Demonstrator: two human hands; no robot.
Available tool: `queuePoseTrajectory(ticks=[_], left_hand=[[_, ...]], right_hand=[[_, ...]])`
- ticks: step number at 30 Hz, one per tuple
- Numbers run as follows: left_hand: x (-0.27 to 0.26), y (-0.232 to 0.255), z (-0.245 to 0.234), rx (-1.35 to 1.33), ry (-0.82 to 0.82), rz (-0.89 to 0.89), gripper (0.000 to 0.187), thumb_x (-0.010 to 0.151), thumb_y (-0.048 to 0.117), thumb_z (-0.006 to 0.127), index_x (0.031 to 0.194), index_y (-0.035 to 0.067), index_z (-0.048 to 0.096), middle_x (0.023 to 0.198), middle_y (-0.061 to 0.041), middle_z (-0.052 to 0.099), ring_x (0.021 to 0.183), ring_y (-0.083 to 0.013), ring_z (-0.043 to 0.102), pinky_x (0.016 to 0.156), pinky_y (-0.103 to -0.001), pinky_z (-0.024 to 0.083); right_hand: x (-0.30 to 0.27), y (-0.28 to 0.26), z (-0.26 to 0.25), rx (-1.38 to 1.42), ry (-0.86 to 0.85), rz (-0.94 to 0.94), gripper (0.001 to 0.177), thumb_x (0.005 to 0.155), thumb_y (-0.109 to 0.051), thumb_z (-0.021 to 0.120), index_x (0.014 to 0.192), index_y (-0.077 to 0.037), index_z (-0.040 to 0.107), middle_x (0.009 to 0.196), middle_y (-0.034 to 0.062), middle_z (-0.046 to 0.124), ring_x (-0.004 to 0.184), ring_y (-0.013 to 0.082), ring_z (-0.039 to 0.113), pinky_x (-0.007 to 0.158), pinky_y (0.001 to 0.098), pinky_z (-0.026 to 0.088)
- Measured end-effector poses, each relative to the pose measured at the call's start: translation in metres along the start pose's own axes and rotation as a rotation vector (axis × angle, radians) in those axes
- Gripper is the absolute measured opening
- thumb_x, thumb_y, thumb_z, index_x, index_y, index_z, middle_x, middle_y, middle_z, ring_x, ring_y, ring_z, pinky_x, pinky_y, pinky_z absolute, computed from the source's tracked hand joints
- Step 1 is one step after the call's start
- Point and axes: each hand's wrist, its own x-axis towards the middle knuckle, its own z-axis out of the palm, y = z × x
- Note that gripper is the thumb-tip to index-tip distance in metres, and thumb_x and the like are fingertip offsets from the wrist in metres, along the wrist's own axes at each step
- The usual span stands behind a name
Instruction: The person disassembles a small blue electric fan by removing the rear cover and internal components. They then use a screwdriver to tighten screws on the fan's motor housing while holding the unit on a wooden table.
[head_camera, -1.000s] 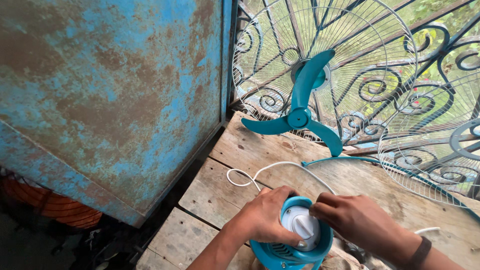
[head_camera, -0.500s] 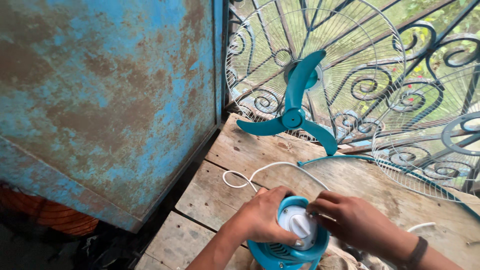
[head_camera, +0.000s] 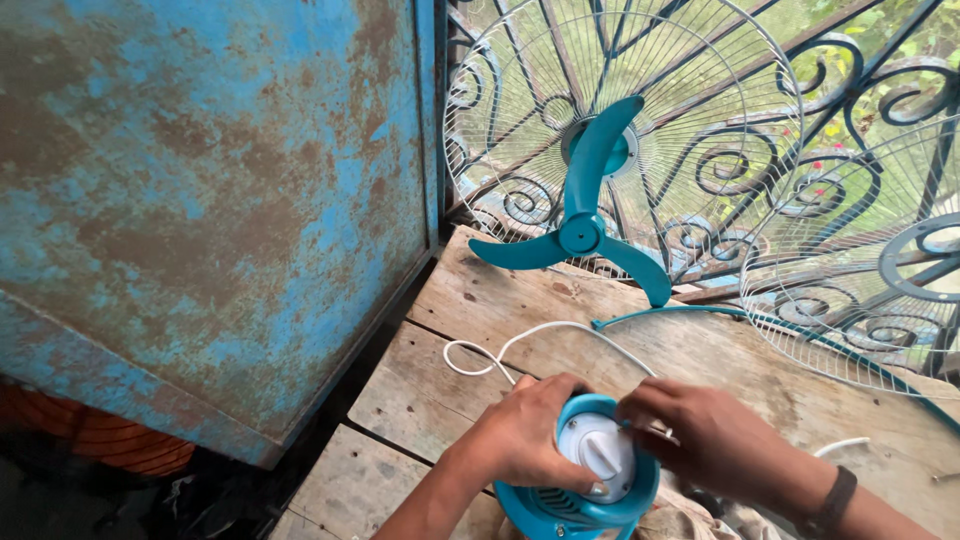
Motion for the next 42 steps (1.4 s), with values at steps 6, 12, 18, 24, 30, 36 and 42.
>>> queuePoseTrajectory(ticks=[6,12,18,24,30,36,42], left_hand=[[0.003,-0.003,0.002,0.010,0.032,0.053,0.101,0.051,0.054,0.088,0.138,0.012,0.059,0.128,-0.013,0.068,0.121,-0.0363,0.060,0.102,-0.044,0.051],[0.003,0.001,0.001,0.030,-0.003,-0.003,0.102,0.049,0.055,0.087,0.137,0.015,0.058,0.125,-0.015,0.067,0.121,-0.0360,0.060,0.102,-0.044,0.051],[0.007,-0.004,-0.002,0.006,0.039,-0.021,0.098,0.049,0.050,0.090,0.135,0.015,0.059,0.122,-0.018,0.067,0.117,-0.0369,0.063,0.101,-0.044,0.052],[0.018,-0.011,-0.006,-0.082,0.073,0.047,0.091,0.051,0.043,0.091,0.131,0.012,0.059,0.119,-0.016,0.071,0.114,-0.0333,0.069,0.098,-0.042,0.054],[0.024,-0.007,-0.006,-0.003,0.004,-0.072,0.093,0.051,0.045,0.092,0.132,0.015,0.057,0.120,-0.015,0.068,0.116,-0.0329,0.064,0.100,-0.044,0.052],[0.028,-0.003,-0.004,0.004,-0.033,-0.142,0.099,0.050,0.047,0.091,0.137,0.016,0.054,0.125,-0.015,0.064,0.122,-0.0322,0.060,0.103,-0.043,0.049],[0.028,-0.005,-0.004,0.030,-0.022,-0.137,0.102,0.049,0.049,0.091,0.138,0.016,0.053,0.127,-0.016,0.063,0.123,-0.0335,0.058,0.104,-0.043,0.048]], right_hand=[[0.003,0.012,0.010,-0.227,-0.071,-0.083,0.020,0.091,-0.030,0.062,0.094,-0.010,0.068,0.088,0.0054,0.066,0.079,0.0288,0.070,0.066,0.0432,0.056],[-0.006,0.031,0.021,-0.486,0.034,0.148,0.023,0.096,-0.039,0.057,0.105,-0.027,0.075,0.085,0.0025,0.069,0.077,0.0265,0.071,0.065,0.0430,0.056],[-0.039,0.144,0.020,0.023,0.246,0.750,0.037,0.101,-0.040,0.059,0.098,-0.009,0.079,0.087,0.0122,0.081,0.078,0.0277,0.078,0.075,0.0392,0.061],[-0.093,0.260,0.114,0.181,0.279,0.797,0.025,0.087,-0.024,0.071,0.108,-0.012,0.077,0.100,0.0088,0.082,0.088,0.0236,0.080,0.079,0.0366,0.062],[-0.084,0.242,0.154,0.193,0.306,0.727,0.023,0.088,-0.026,0.069,0.102,-0.011,0.079,0.097,0.0109,0.079,0.090,0.0277,0.077,0.080,0.0392,0.061],[-0.055,0.221,0.139,-0.057,0.127,0.847,0.032,0.093,-0.041,0.060,0.096,-0.018,0.081,0.101,0.0091,0.073,0.097,0.0328,0.070,0.085,0.0467,0.056],[-0.034,0.206,0.135,-0.061,0.069,1.057,0.028,0.086,-0.040,0.069,0.092,-0.016,0.083,0.101,0.0132,0.076,0.096,0.0347,0.073,0.086,0.0464,0.058]])
